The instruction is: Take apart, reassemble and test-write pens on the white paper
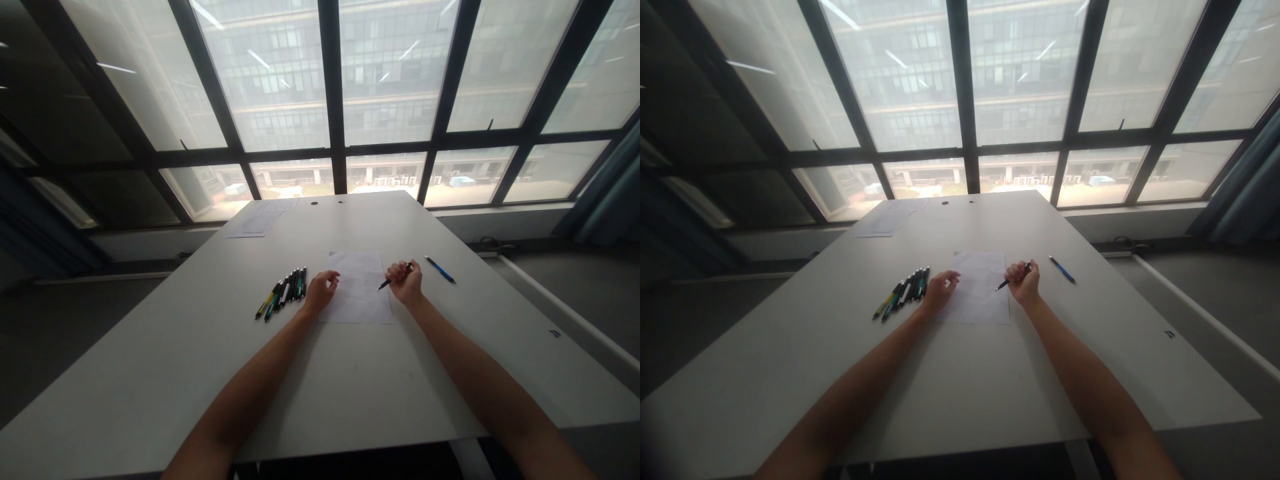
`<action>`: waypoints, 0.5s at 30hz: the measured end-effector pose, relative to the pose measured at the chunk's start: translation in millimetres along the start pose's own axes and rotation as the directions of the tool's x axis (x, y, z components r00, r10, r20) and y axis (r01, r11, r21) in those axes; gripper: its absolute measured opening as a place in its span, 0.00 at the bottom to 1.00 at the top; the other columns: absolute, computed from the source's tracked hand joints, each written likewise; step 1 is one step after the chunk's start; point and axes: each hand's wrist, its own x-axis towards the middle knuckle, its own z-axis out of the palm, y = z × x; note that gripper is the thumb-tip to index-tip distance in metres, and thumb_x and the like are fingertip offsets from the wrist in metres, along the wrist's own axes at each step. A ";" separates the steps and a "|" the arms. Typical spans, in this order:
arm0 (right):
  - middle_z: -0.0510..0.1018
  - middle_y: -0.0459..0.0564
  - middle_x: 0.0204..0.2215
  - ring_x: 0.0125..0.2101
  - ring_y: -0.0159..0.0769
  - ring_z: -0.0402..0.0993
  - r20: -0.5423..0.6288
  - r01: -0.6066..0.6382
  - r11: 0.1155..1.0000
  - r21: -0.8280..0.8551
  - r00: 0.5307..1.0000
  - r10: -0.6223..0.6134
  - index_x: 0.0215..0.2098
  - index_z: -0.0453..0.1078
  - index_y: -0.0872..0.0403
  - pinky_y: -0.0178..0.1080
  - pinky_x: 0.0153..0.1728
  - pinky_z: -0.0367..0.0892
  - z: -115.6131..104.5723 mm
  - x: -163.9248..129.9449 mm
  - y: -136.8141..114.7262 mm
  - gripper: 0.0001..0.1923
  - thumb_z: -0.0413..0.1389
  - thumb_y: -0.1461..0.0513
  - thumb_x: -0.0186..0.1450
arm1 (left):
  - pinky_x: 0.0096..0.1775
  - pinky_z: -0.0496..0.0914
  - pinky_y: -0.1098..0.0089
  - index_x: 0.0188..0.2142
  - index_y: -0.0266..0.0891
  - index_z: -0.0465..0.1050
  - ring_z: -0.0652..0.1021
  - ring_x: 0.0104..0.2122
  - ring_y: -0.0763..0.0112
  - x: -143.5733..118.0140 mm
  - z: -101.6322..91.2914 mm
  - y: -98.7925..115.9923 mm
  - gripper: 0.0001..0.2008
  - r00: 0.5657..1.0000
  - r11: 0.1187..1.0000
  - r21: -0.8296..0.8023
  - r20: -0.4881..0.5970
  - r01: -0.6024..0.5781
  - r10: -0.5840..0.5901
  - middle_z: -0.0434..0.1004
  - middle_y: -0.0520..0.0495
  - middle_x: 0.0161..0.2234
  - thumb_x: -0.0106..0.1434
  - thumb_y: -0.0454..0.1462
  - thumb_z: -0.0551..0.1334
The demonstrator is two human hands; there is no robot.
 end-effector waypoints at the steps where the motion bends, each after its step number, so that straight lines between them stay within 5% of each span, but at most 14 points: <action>1: 0.49 0.38 0.14 0.14 0.29 0.45 -0.008 -0.004 1.000 -0.009 1.000 0.004 0.18 0.52 0.50 0.35 0.16 0.51 -0.9 1.0 0.1 0.26 0.47 0.43 0.64 | 0.44 0.71 0.65 0.40 0.42 0.75 0.77 0.36 0.67 0.1 0.4 0.0 0.11 1.000 1.000 0.001 0.001 -0.004 0.004 0.80 0.51 0.32 0.60 0.29 0.58; 6: 0.65 0.41 0.17 0.12 0.25 0.44 -0.046 -0.102 0.987 -0.122 0.994 0.097 0.31 0.69 0.52 0.34 0.13 0.50 -4.7 6.0 0.8 0.20 0.52 0.44 0.64 | 0.46 0.72 0.64 0.46 0.41 0.73 0.77 0.38 0.67 0.2 0.9 2.2 0.15 0.999 1.000 0.004 -0.051 -0.005 0.005 0.78 0.47 0.40 0.60 0.29 0.57; 10: 0.76 0.50 0.26 0.18 0.31 0.66 -0.007 -0.119 0.986 -0.117 0.993 0.119 0.37 0.72 0.52 0.37 0.19 0.64 -5.0 4.5 4.0 0.31 0.44 0.37 0.64 | 0.51 0.70 0.59 0.47 0.41 0.72 0.76 0.44 0.62 -0.6 -0.5 2.9 0.16 0.999 0.997 0.075 -0.047 -0.020 0.024 0.78 0.45 0.43 0.61 0.29 0.58; 15: 0.70 0.46 0.16 0.14 0.30 0.62 -0.014 -0.109 0.971 -0.214 0.994 0.109 0.34 0.72 0.53 0.35 0.14 0.58 -1.9 2.2 8.1 0.42 0.36 0.30 0.60 | 0.56 0.67 0.56 0.45 0.42 0.75 0.73 0.52 0.58 -1.9 1.5 0.4 0.11 0.995 0.986 0.152 0.078 -0.067 0.056 0.76 0.43 0.50 0.62 0.36 0.61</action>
